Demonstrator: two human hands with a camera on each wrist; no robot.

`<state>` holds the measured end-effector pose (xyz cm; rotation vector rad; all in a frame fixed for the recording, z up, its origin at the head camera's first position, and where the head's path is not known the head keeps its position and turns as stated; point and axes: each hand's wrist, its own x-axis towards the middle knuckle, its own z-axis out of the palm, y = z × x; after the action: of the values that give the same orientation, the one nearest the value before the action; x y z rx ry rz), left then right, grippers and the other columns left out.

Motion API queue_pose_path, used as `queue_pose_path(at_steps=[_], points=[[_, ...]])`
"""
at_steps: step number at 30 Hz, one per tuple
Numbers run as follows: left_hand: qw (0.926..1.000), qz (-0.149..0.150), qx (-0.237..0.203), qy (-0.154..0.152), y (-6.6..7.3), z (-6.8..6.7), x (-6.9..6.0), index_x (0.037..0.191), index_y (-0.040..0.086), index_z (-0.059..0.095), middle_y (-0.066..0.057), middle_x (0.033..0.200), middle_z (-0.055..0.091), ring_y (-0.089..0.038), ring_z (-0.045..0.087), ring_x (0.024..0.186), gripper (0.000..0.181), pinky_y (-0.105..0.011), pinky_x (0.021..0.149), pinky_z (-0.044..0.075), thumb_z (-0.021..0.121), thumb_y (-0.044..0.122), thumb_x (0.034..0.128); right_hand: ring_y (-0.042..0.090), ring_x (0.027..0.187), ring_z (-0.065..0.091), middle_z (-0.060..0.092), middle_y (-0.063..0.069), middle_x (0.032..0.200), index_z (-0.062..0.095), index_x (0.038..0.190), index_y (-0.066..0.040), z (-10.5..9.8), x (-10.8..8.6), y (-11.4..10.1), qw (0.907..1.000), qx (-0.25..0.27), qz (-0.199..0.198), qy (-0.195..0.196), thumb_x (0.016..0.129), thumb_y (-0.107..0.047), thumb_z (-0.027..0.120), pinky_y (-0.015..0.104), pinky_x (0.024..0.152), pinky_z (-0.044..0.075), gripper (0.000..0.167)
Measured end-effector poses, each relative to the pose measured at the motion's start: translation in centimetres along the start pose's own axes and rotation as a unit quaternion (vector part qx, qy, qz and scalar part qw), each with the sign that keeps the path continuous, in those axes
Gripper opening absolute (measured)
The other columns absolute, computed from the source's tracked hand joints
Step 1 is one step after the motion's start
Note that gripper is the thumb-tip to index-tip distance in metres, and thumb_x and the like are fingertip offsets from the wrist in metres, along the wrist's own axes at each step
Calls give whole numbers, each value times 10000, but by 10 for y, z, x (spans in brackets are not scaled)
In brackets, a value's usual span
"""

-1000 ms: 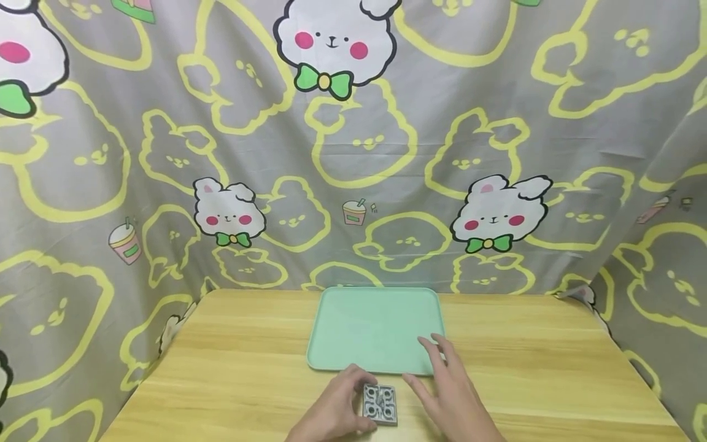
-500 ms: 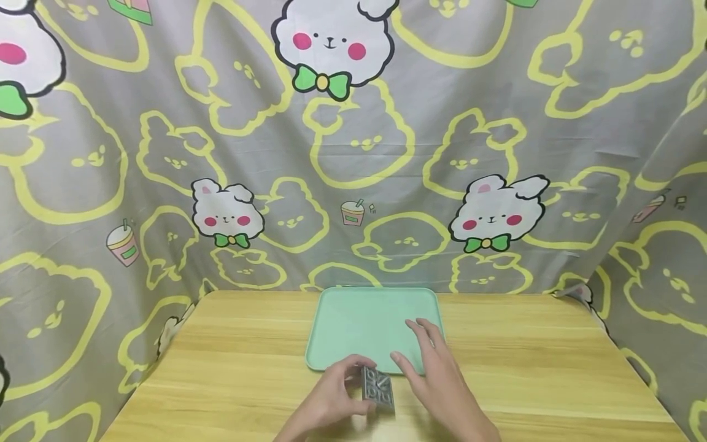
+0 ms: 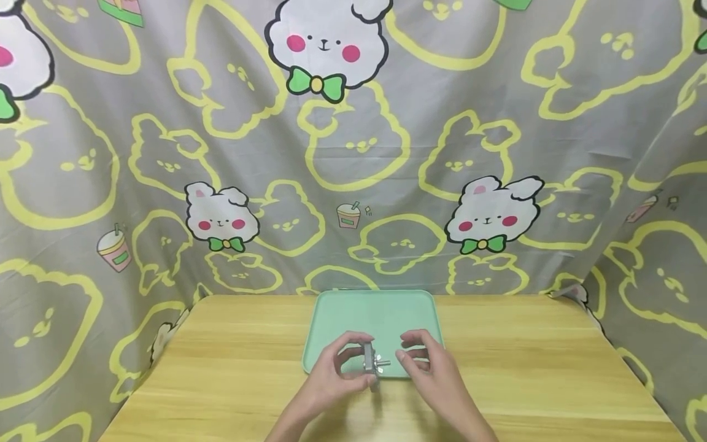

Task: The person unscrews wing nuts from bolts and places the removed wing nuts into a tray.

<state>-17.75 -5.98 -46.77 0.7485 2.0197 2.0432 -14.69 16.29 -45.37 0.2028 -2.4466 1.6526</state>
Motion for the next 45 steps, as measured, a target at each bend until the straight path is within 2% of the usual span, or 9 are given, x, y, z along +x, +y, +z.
queue_pose_path(at_steps=[4,7,9,15,18,21,25,35,45], points=[[9994,18,-316,-123,1,-2,5,1260,86,624,-201,1347,540,-349,566,1254,493,-391,861,629,812,-35,820,197,962,708,651,170,1135,618,1225,8,4,2,0,9937,978,353,-419,990,-113,690,312,829,625,274],[9985,107,-488,-220,2,-3,7,1274,3,600,-237,1362,517,-319,549,1286,491,-419,908,614,798,-59,830,247,969,721,626,229,1152,568,1265,101,6,3,2,9845,1513,479,-744,1006,-97,661,361,857,628,339],[9976,218,-593,-289,3,-3,8,1291,-28,589,-239,1359,510,-340,536,1303,494,-436,936,602,791,-64,841,249,976,722,629,221,1143,543,1288,132,7,4,2,9788,1743,597,-891,1017,-122,652,368,871,625,388],[9954,570,-702,-329,3,1,9,1271,-39,617,-211,1339,505,-406,532,1286,450,-448,938,600,789,-66,856,230,988,714,670,159,1112,486,1332,172,4,6,3,9563,2369,980,-1405,1031,-146,632,365,916,608,461],[9947,675,-713,-307,4,4,10,1260,-70,616,-225,1348,490,-364,544,1274,449,-456,934,602,794,-72,848,225,1006,703,683,142,1130,508,1317,156,1,10,2,9434,2640,1122,-1667,1032,-148,631,368,921,606,434],[9949,712,-656,-284,6,6,13,1241,-56,636,-214,1343,490,-302,554,1258,441,-463,924,606,811,-57,836,228,1017,692,682,128,1137,556,1280,114,-3,14,0,9358,2787,1212,-1788,1026,-158,643,380,914,610,383],[9959,707,-471,-304,10,5,19,1218,1,670,-165,1327,510,-265,576,1232,412,-460,890,620,824,-27,837,228,1001,691,674,113,1116,587,1250,97,-7,19,-2,9377,2707,1187,-1825,1016,-159,661,386,896,617,355],[9944,908,-247,-472,19,-6,33,1219,0,675,-162,1320,519,-257,588,1201,404,-452,846,634,819,-33,843,217,960,685,670,119,1094,596,1217,87,-8,33,-10,9452,2484,1165,-1771,994,-175,699,355,862,623,359],[9959,735,-199,-489,13,-8,28,1221,27,674,-186,1322,505,-246,597,1187,414,-427,849,634,817,-46,839,204,924,687,661,109,1069,622,1174,77,-2,33,-3,9547,2231,980,-1709,996,-149,692,350,809,632,296]])
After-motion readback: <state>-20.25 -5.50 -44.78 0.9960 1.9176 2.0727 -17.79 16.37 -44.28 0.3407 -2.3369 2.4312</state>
